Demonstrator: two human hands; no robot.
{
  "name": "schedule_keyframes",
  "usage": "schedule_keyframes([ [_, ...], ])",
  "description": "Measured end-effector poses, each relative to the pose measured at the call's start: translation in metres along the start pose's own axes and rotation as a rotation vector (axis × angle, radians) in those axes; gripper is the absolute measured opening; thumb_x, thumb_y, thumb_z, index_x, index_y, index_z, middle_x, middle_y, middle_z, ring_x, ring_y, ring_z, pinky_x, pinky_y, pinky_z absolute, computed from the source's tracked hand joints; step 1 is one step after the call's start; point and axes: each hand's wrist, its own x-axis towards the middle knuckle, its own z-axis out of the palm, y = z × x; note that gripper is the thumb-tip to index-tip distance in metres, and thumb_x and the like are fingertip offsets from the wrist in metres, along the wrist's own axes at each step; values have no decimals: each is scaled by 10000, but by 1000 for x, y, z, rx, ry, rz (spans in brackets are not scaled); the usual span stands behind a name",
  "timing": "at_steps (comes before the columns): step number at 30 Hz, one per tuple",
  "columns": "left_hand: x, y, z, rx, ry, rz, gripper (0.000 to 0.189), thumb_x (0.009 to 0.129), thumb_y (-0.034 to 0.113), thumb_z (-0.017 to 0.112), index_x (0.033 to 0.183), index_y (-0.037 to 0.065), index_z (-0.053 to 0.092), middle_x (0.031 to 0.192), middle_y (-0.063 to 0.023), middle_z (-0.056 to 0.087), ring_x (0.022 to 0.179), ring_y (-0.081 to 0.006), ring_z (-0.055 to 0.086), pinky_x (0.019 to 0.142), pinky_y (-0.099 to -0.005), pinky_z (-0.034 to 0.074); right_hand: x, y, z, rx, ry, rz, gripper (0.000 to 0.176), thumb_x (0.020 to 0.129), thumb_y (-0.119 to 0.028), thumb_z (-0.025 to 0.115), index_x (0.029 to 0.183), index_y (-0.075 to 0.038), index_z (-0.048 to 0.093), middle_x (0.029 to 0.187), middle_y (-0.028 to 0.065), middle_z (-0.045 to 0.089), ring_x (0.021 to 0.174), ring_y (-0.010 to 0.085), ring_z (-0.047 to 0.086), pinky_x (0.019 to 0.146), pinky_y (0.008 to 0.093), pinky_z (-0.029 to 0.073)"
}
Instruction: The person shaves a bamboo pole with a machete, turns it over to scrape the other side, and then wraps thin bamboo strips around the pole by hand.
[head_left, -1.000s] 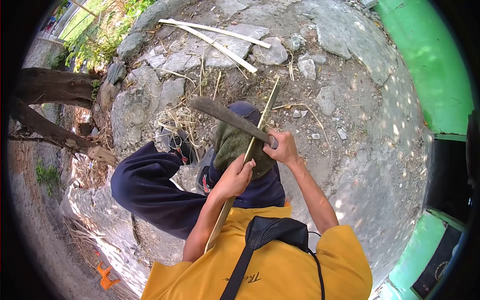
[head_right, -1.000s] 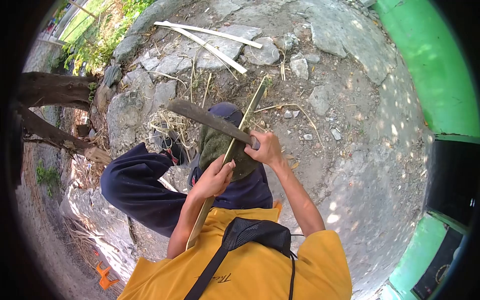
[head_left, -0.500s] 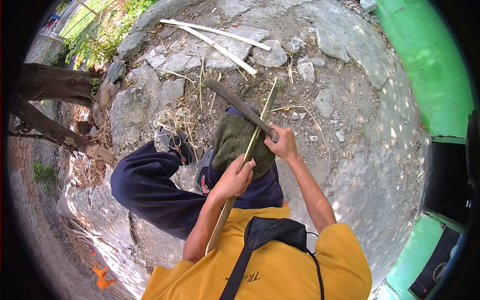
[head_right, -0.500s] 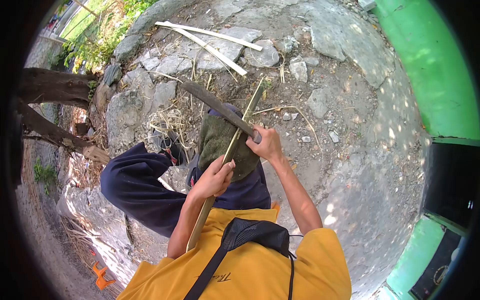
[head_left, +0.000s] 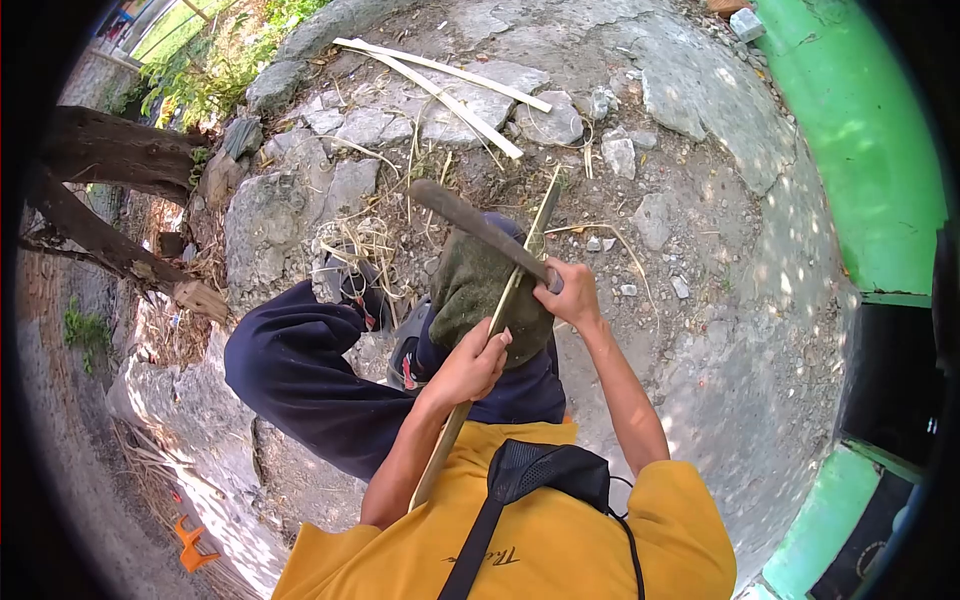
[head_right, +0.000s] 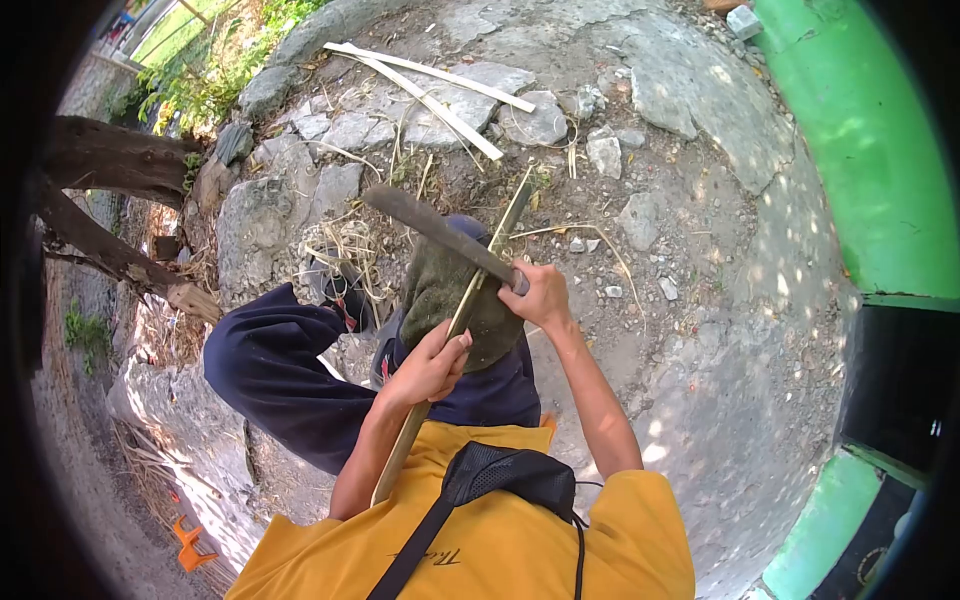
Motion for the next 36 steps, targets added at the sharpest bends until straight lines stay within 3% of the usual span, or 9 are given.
schedule_keyframes([
  [2, 4, 5, 0, -7, 25, -4, 120, 1147, 229, 470, 1100, 119, 469, 671, 57, 377, 420, -44, 304, 362, -255, 245, 10, 0, 4, 103, 130, 157, 277, 707, -317, 806, 874, -112, 724, 704, 151, 699, 694, 371, 720, 633, 447, 556],
  [8, -1, 2, -4, -83, 5, -30, 105, 1150, 230, 463, 1116, 132, 478, 648, 68, 347, 417, -39, 280, 361, -250, 234, -2, -5, 3, -21, 96, -127, 296, 728, -304, 802, 879, -63, 716, 678, 181, 683, 628, 382, 701, 585, 442, 543],
  [11, -8, -2, -2, -66, 4, -40, 90, 1150, 224, 462, 1144, 136, 479, 654, 70, 346, 421, -35, 275, 361, -246, 227, 11, -2, 5, 83, 148, 152, 307, 711, -330, 814, 898, -104, 723, 676, 171, 682, 633, 376, 703, 601, 457, 548],
  [16, -2, 0, -3, -39, 6, 3, 93, 1149, 226, 475, 1146, 133, 474, 666, 69, 356, 429, -31, 275, 360, -245, 222, 5, -12, -6, -8, 91, -99, 246, 755, -263, 780, 871, -53, 725, 665, 179, 680, 637, 376, 716, 576, 417, 551],
  [18, -1, -4, -4, -41, 15, 6, 100, 1149, 230, 476, 1148, 130, 471, 667, 69, 355, 430, -30, 273, 358, -242, 225, 17, -3, -9, 63, 40, 158, 283, 717, -306, 797, 883, -83, 742, 692, 182, 695, 654, 378, 720, 610, 438, 563],
  [24, 2, 8, -7, -35, -1, -17, 133, 1150, 257, 475, 1111, 131, 458, 665, 65, 350, 424, -38, 270, 362, -243, 238, 3, -7, -1, 47, 142, -96, 264, 733, -293, 788, 886, -83, 743, 716, 187, 702, 680, 390, 719, 599, 445, 554],
  [30, -12, 4, -6, -59, -23, -9, 111, 1152, 232, 468, 1109, 130, 465, 667, 62, 355, 422, -41, 278, 362, -247, 236, 10, 5, -3, 120, 155, 219, 292, 734, -313, 794, 916, -92, 731, 684, 186, 686, 633, 408, 694, 596, 462, 547],
  [34, -4, 10, -8, -50, 7, 26, 111, 1153, 236, 472, 1138, 127, 460, 659, 63, 344, 415, -44, 273, 356, -249, 229, -14, -10, -1, -18, 90, -118, 312, 743, -324, 791, 945, -92, 740, 653, 170, 667, 636, 393, 703, 601, 462, 550],
  [36, -10, 11, -8, -66, -30, 4, 118, 1154, 243, 473, 1113, 136, 445, 653, 64, 340, 413, -45, 276, 358, -252, 232, 4, 1, -2, -23, 113, -56, 309, 737, -322, 796, 941, -97, 739, 647, 158, 665, 638, 389, 706, 603, 462, 553],
])
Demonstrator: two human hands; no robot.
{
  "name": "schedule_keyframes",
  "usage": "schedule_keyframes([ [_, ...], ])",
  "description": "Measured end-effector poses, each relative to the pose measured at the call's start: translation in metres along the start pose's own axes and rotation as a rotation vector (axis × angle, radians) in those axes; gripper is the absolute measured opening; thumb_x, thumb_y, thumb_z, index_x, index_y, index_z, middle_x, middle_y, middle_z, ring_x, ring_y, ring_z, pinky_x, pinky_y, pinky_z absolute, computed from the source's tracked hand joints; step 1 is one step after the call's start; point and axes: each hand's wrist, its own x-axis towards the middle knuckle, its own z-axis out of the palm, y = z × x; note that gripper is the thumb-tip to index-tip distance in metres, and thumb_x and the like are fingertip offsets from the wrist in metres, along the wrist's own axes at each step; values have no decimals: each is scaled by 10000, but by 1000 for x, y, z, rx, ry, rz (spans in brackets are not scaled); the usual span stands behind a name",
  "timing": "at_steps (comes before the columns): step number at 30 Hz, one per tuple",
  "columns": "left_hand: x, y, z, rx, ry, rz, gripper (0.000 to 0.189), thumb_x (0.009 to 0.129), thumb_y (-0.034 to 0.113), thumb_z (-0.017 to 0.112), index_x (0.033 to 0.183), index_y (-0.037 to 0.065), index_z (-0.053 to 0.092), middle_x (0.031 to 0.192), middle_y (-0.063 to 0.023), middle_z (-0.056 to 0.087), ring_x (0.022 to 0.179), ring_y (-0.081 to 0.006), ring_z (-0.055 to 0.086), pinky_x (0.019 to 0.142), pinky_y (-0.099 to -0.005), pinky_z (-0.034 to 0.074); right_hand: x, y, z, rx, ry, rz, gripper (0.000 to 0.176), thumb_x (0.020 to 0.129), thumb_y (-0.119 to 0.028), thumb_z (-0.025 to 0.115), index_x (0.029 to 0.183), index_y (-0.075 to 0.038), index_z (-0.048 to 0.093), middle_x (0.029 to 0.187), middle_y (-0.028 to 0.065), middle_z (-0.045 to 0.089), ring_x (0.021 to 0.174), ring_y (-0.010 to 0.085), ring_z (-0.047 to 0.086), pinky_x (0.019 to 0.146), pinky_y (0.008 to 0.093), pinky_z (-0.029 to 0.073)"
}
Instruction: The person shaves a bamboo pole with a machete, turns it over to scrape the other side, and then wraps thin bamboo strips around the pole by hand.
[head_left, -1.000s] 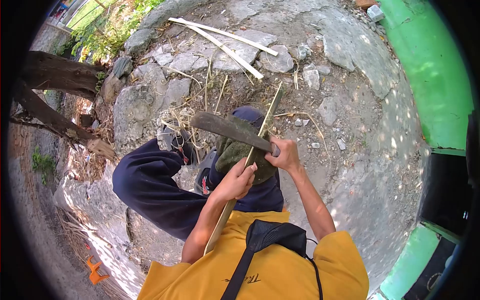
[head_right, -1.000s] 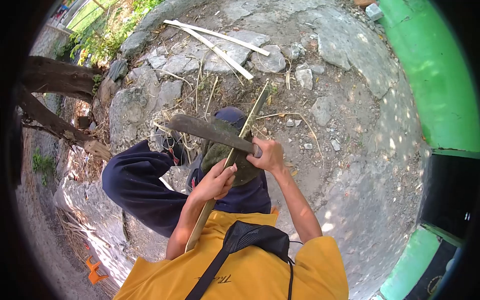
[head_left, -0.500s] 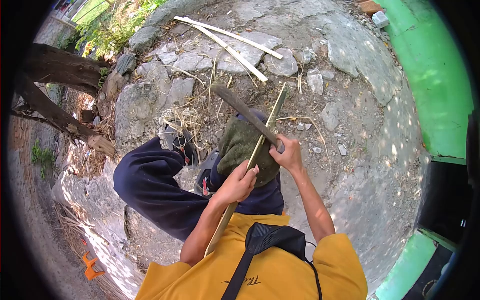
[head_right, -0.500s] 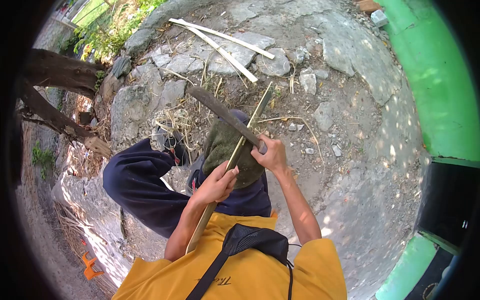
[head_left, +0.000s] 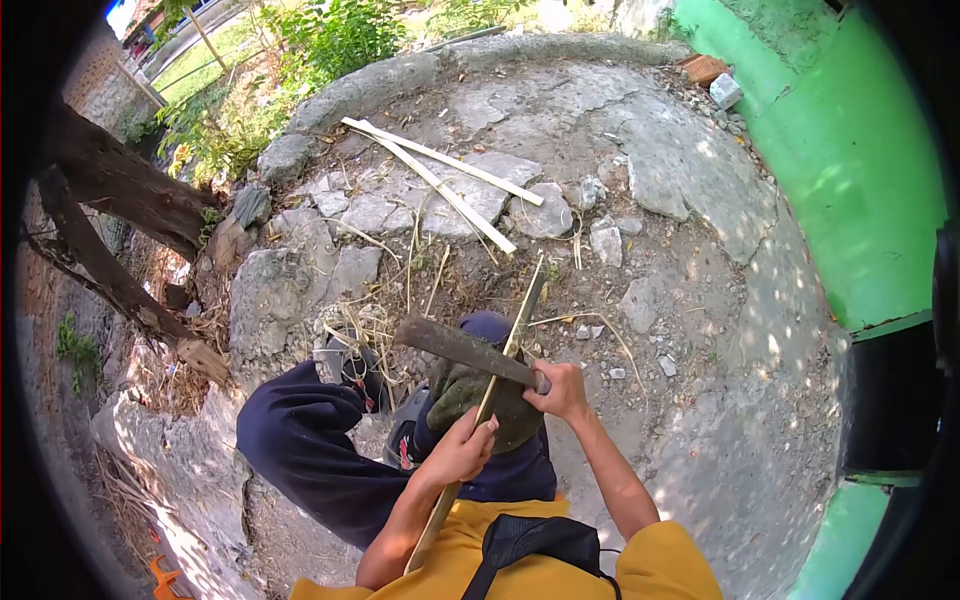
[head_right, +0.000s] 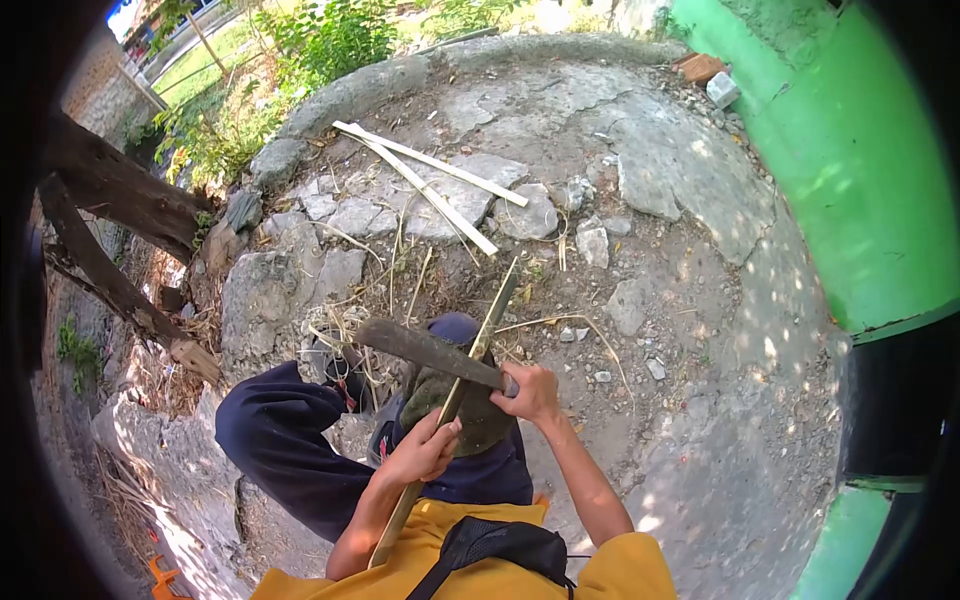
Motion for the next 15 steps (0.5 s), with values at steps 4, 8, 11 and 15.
schedule_keyframes([
  [4, 2, 1, 0, 36, 3, 5, 140, 1151, 237, 476, 1054, 151, 426, 654, 60, 351, 425, -48, 304, 369, -253, 251, 12, 1, -4, 104, 57, 199, 309, 712, -332, 810, 918, -116, 731, 641, 126, 669, 645, 379, 710, 602, 468, 557],
  [8, 7, 0, -1, 25, 1, 12, 106, 1146, 220, 477, 1080, 147, 440, 662, 57, 363, 429, -49, 316, 372, -253, 253, 3, -6, -13, -87, -54, -97, 315, 761, -340, 786, 948, -90, 742, 657, 144, 685, 649, 379, 717, 604, 457, 567],
  [11, 0, -6, -1, 29, 2, 2, 105, 1144, 223, 483, 1087, 143, 445, 664, 58, 367, 431, -49, 321, 373, -252, 252, 9, -6, -5, 17, -11, 52, 321, 705, -327, 809, 906, -94, 718, 657, 146, 656, 654, 387, 697, 600, 458, 541],
  [15, 5, 1, 0, 17, 10, 10, 126, 1146, 241, 488, 1077, 144, 445, 665, 60, 367, 426, -46, 314, 373, -249, 243, 0, -21, -12, 24, -29, 19, 291, 715, -302, 798, 878, -81, 701, 683, 157, 673, 667, 391, 702, 620, 461, 553],
])
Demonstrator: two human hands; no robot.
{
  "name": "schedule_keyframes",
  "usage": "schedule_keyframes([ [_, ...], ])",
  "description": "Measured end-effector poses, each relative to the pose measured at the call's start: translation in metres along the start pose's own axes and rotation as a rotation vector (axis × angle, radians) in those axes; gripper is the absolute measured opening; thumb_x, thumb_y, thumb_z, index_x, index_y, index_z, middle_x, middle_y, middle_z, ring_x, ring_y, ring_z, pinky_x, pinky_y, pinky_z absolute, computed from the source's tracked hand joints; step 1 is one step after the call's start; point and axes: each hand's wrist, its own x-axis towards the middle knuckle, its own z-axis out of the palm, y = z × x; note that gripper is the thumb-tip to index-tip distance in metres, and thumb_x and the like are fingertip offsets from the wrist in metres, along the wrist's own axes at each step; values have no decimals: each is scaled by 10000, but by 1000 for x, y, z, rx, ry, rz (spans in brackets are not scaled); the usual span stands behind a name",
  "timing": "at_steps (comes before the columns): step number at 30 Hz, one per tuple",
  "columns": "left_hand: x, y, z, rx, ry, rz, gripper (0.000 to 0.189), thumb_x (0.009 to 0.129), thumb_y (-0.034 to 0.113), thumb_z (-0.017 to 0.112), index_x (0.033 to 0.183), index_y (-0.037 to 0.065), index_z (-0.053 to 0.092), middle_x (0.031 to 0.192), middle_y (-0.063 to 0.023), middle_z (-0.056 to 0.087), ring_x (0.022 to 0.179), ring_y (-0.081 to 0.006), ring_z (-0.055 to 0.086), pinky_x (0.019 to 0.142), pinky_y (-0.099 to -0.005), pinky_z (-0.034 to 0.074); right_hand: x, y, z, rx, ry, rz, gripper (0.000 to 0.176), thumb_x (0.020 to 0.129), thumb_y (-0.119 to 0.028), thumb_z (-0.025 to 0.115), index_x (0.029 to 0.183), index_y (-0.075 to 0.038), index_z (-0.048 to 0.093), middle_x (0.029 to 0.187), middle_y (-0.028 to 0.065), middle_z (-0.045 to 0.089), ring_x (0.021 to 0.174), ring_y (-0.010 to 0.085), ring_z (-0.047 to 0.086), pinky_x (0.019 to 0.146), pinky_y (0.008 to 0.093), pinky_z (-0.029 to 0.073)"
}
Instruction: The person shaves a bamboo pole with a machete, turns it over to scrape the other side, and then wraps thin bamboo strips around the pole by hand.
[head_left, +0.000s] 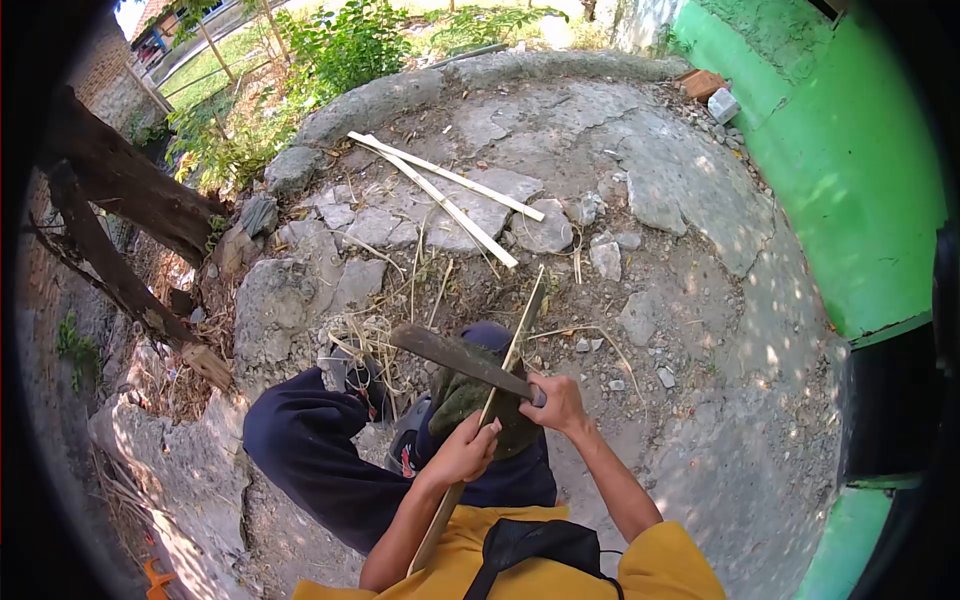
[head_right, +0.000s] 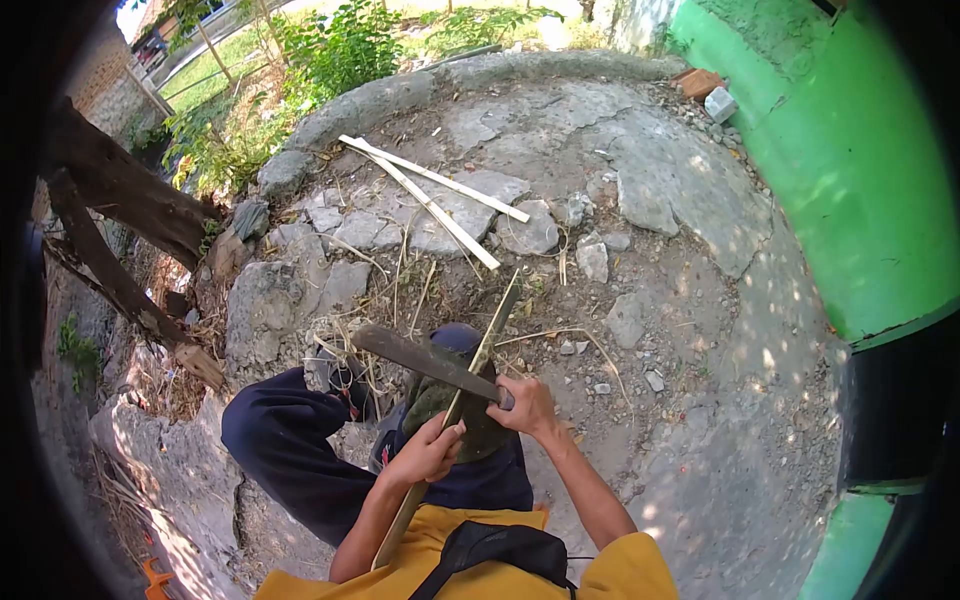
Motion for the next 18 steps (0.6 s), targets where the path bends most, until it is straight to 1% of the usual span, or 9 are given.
schedule_keyframes([
  [1, -2, -1, -1, -12, 15, -31, 126, 1146, 241, 488, 1077, 144, 445, 665, 60, 367, 426, -46, 314, 373, -249, 243, -3, -2, -3, -57, -47, -107, 283, 742, -296, 785, 876, -61, 701, 681, 166, 671, 655, 391, 701, 615, 457, 552],
  [2, -3, -2, -1, -13, 13, -13, 134, 1144, 253, 490, 1078, 140, 459, 665, 62, 378, 427, -44, 317, 372, -251, 250, 2, 1, -5, -61, -49, -76, 287, 741, -312, 796, 855, -70, 693, 671, 162, 668, 657, 389, 704, 608, 454, 553],
  [6, -9, -5, 3, 7, 12, -19, 128, 1150, 261, 482, 1110, 141, 462, 646, 66, 346, 415, -40, 279, 365, -250, 227, 9, 14, 8, 26, -7, 196, 295, 708, -336, 815, 842, -104, 693, 676, 147, 674, 668, 386, 707, 604, 464, 546],
  [9, -4, -5, -1, -3, 5, -13, 136, 1151, 265, 481, 1105, 138, 466, 647, 65, 350, 414, -39, 280, 365, -250, 231, 6, 9, 12, 112, 87, 99, 291, 713, -329, 810, 854, -100, 699, 673, 147, 669, 669, 387, 706, 598, 464, 541],
  [11, -2, -6, 0, 26, 22, 2, 135, 1151, 263, 477, 1104, 136, 467, 648, 64, 352, 413, -40, 281, 363, -251, 233, 0, 9, 3, -19, -28, -87, 289, 757, -312, 792, 857, -57, 700, 685, 161, 677, 670, 387, 709, 595, 447, 543],
  [13, -3, -15, 0, 106, 44, 22, 131, 1149, 258, 470, 1120, 130, 473, 647, 63, 358, 405, -45, 294, 355, -253, 237, 10, 15, 1, -9, -74, -6, 300, 759, -324, 792, 875, -60, 711, 702, 175, 689, 680, 388, 713, 612, 453, 549],
  [15, -4, -17, 2, 172, 67, 80, 114, 1143, 230, 470, 1133, 118, 491, 658, 63, 383, 431, -42, 321, 379, -249, 255, 19, 17, 3, 85, 0, 248, 351, 713, -369, 806, 900, -85, 720, 719, 174, 703, 688, 393, 710, 638, 478, 552],
  [17, 4, -25, -2, 222, 95, 140, 109, 1137, 210, 474, 1132, 105, 502, 665, 61, 397, 459, -42, 339, 404, -251, 274, 14, 7, 1, 110, -17, 213, 335, 710, -362, 804, 897, -97, 724, 696, 168, 693, 678, 395, 706, 627, 475, 551],
  [18, 7, -31, -3, 269, 116, 184, 104, 1130, 191, 479, 1131, 92, 514, 673, 60, 412, 487, -42, 356, 430, -253, 294, 7, 5, 3, 50, -25, 68, 299, 731, -334, 795, 883, -88, 721, 684, 167, 686, 664, 392, 705, 607, 460, 547],
])
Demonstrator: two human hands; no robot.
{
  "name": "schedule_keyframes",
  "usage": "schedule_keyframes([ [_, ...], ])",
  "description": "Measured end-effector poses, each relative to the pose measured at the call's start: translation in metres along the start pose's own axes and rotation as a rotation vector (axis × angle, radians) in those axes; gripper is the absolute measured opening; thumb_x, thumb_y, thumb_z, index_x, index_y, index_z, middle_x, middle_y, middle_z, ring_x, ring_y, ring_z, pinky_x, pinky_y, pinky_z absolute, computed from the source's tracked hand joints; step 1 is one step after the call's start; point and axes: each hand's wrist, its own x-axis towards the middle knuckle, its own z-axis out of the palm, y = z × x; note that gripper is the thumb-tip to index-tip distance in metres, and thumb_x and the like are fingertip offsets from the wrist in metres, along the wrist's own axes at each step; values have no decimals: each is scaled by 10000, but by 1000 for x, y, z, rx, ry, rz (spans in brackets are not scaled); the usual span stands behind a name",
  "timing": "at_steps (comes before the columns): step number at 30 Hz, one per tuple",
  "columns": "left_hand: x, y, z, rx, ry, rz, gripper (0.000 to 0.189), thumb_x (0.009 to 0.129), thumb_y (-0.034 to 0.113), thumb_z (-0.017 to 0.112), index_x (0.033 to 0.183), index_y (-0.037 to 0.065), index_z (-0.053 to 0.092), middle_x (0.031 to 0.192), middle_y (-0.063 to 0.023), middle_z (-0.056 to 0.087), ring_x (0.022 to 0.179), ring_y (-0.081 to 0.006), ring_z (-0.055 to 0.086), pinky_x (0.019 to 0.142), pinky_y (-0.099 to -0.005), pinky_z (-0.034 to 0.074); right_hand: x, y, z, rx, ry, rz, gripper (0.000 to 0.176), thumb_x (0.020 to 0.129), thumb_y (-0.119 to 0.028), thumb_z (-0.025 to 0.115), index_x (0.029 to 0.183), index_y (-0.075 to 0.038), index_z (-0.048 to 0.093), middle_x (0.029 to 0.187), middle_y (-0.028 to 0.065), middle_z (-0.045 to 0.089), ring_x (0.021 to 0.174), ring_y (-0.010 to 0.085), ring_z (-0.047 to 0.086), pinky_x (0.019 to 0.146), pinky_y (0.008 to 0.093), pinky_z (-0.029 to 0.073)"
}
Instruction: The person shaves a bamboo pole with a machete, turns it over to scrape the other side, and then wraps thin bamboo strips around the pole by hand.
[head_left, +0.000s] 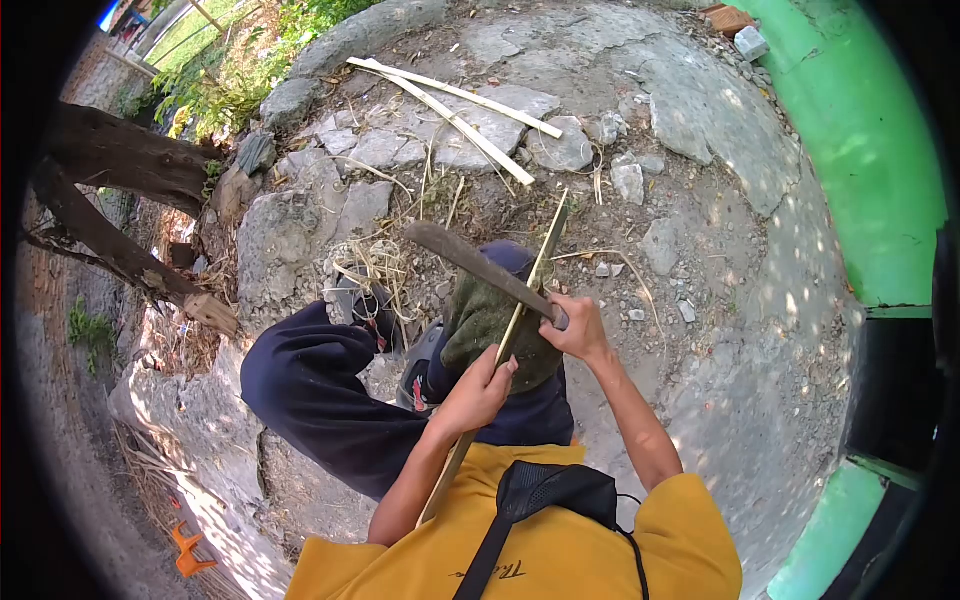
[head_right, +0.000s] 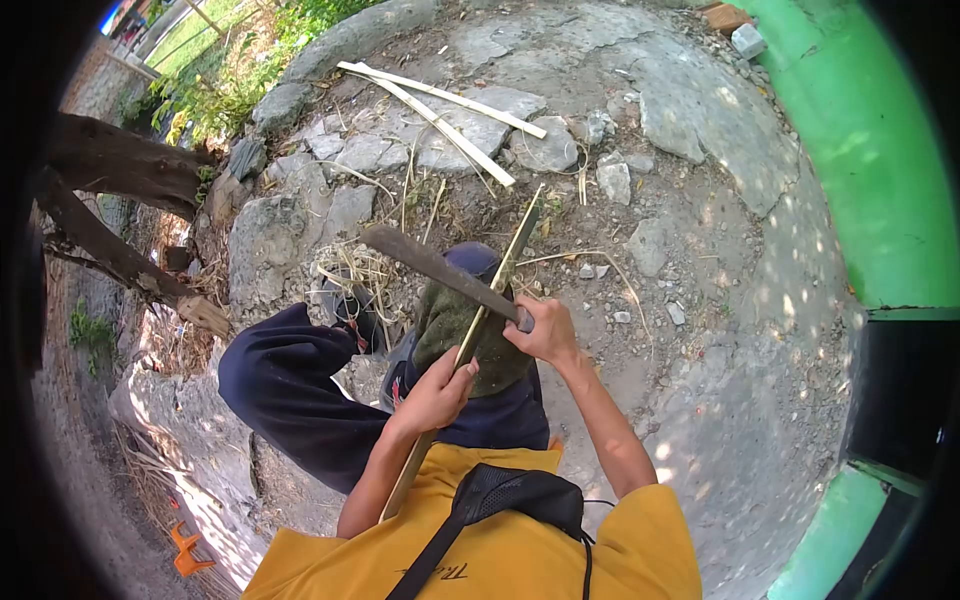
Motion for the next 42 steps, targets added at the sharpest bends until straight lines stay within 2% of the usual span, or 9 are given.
schedule_keyframes([
  [2, 5, -12, 1, 87, 51, 79, 107, 1122, 177, 484, 1121, 77, 524, 683, 54, 426, 520, -44, 373, 461, -259, 315, -2, 5, -2, -105, -34, -169, 252, 749, -297, 782, 860, -81, 716, 673, 159, 684, 645, 382, 705, 580, 442, 542],
  [19, 1, -3, 0, 263, 130, 175, 156, 1087, 140, 518, 1144, -4, 542, 715, -64, 512, 646, -140, 479, 617, -361, 444, 7, -3, -2, -13, -16, -102, 258, 748, -290, 769, 894, -81, 731, 668, 171, 674, 643, 388, 700, 597, 448, 540],
  [22, -13, 0, 5, 337, 130, 101, 162, 1083, 127, 509, 1156, -16, 535, 784, -179, 622, 672, -278, 618, 665, -411, 484, 14, 1, -3, -11, -9, 15, 263, 740, -291, 774, 883, -76, 722, 646, 164, 664, 613, 382, 686, 579, 431, 532],
  [24, -10, 8, 7, 469, 138, 87, 162, 1077, 110, 506, 1162, -28, 517, 907, -294, 684, 844, -487, 687, 734, -488, 511, 14, 0, -2, 44, 16, 76, 266, 735, -296, 779, 876, -79, 719, 640, 161, 660, 612, 382, 685, 574, 433, 528],
  [27, -5, 5, 7, 489, 157, 85, 156, 1069, 97, 515, 1157, -32, 502, 944, -336, 685, 962, -561, 635, 765, -540, 508, 12, 2, 0, 67, 78, 24, 278, 743, -311, 784, 881, -77, 724, 634, 160, 658, 608, 371, 691, 570, 437, 525],
  [29, -5, 3, 9, 458, 165, 148, 156, 1067, 95, 522, 1143, -38, 490, 867, -341, 664, 902, -559, 647, 742, -575, 492, 7, 9, -5, -127, -26, -177, 283, 773, -310, 772, 899, -60, 732, 634, 171, 659, 605, 357, 702, 575, 435, 530],
  [33, -10, 18, 11, 507, 141, 88, 187, 1069, 120, 516, 1108, -46, 438, 825, -395, 643, 856, -609, 616, 743, -656, 435, 25, -2, -13, -1, 24, 176, 292, 725, -341, 800, 841, -91, 702, 651, 155, 670, 628, 374, 702, 588, 454, 543],
  [38, -6, 16, 11, 532, 168, 106, 187, 1067, 119, 516, 1090, -47, 430, 784, -406, 624, 822, -617, 611, 729, -671, 425, 12, 4, -11, -145, -29, -221, 283, 757, -323, 776, 887, -74, 739, 628, 151, 667, 596, 352, 701, 567, 437, 540],
  [42, -17, 18, 13, 540, 152, 83, 183, 1068, 117, 513, 1081, -46, 429, 779, -403, 623, 820, -616, 613, 728, -672, 423, 38, 24, -16, -75, 32, 166, 289, 736, -347, 782, 892, -105, 759, 636, 150, 673, 591, 353, 696, 582, 434, 548],
])
